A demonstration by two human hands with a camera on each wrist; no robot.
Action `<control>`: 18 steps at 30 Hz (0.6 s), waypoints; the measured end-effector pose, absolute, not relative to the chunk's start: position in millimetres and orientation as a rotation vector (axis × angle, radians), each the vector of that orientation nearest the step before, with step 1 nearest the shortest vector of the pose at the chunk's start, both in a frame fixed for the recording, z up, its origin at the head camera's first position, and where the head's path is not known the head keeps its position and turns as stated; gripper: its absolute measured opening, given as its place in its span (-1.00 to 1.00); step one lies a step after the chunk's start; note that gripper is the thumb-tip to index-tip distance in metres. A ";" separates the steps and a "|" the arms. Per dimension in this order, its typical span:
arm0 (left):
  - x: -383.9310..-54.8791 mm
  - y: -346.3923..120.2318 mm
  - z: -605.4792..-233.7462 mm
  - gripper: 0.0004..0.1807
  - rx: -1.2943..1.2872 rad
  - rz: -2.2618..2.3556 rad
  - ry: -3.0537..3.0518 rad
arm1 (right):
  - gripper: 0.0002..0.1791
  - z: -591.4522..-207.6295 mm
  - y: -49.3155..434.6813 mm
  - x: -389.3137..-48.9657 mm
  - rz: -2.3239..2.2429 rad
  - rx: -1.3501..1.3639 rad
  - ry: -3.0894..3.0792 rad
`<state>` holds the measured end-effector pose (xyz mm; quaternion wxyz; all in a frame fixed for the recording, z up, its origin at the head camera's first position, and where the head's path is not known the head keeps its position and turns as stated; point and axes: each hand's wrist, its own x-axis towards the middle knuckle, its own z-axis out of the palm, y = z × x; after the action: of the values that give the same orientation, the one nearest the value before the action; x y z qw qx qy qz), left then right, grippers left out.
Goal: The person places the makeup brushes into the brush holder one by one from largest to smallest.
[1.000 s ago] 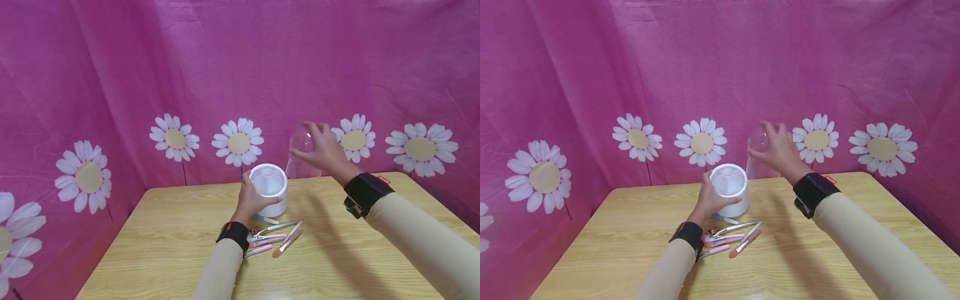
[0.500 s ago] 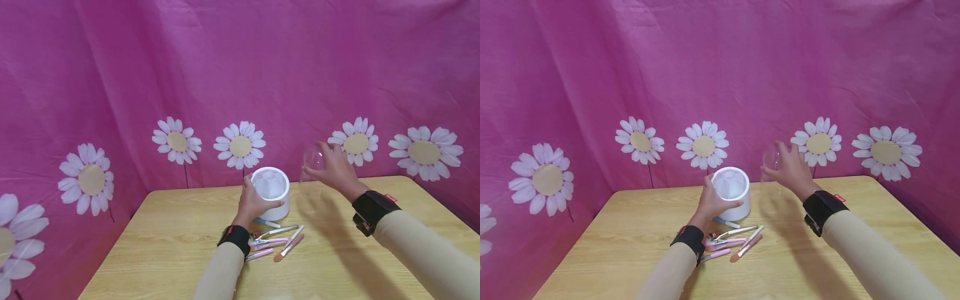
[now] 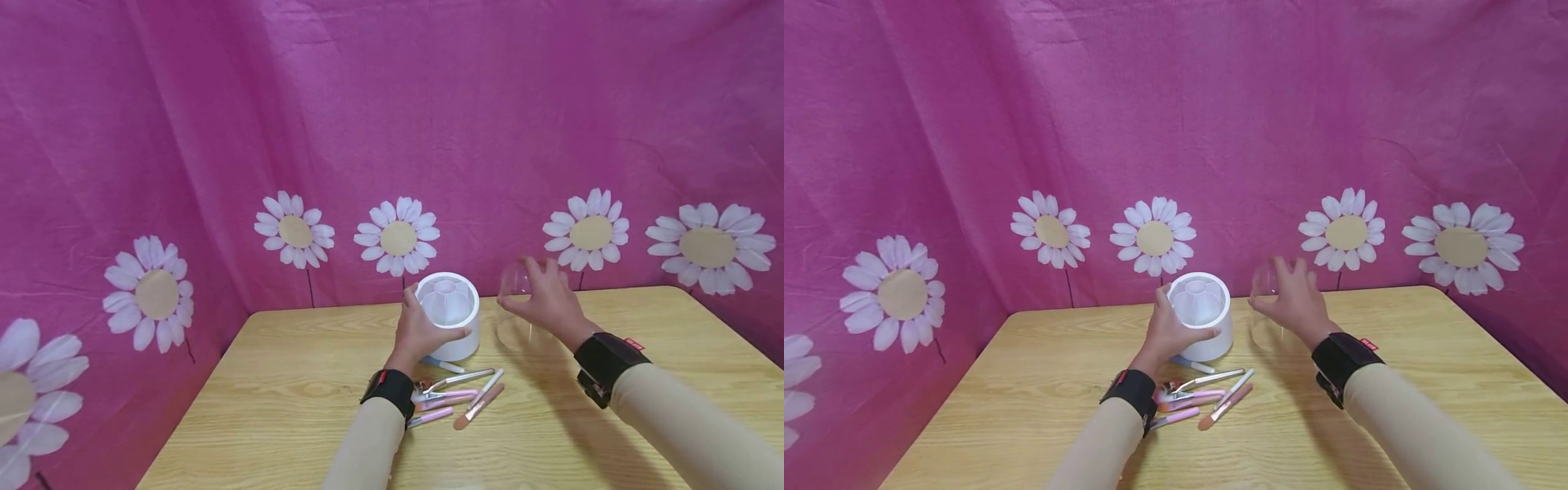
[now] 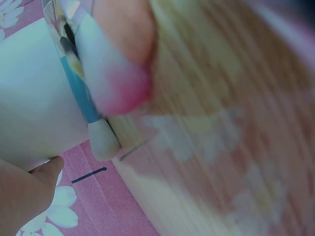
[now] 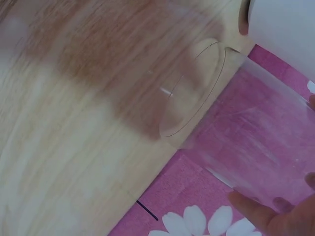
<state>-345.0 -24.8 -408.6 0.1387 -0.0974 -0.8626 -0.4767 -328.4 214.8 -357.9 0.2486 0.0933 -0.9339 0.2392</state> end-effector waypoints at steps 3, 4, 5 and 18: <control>-344.8 -25.0 -408.1 0.30 -0.272 -1.381 -2.503 | -0.08 -361.8 214.7 -329.6 0.663 0.235 -2.557; -344.5 -24.8 -408.0 0.30 -0.269 -1.381 -2.507 | -0.08 -362.6 215.0 -329.8 0.664 0.228 -2.561; -344.7 -24.5 -408.3 0.30 -0.267 -1.379 -2.510 | -0.07 -363.4 215.6 -329.9 0.666 0.222 -2.565; -344.0 -23.4 -408.7 0.32 -0.271 -1.360 -2.493 | -0.07 -367.1 216.0 -326.9 0.672 0.194 -2.582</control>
<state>-344.0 -23.4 -408.7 0.1438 -0.0940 -0.8649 -0.4717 -326.9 216.0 -367.1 0.2311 0.0707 -0.9391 0.2443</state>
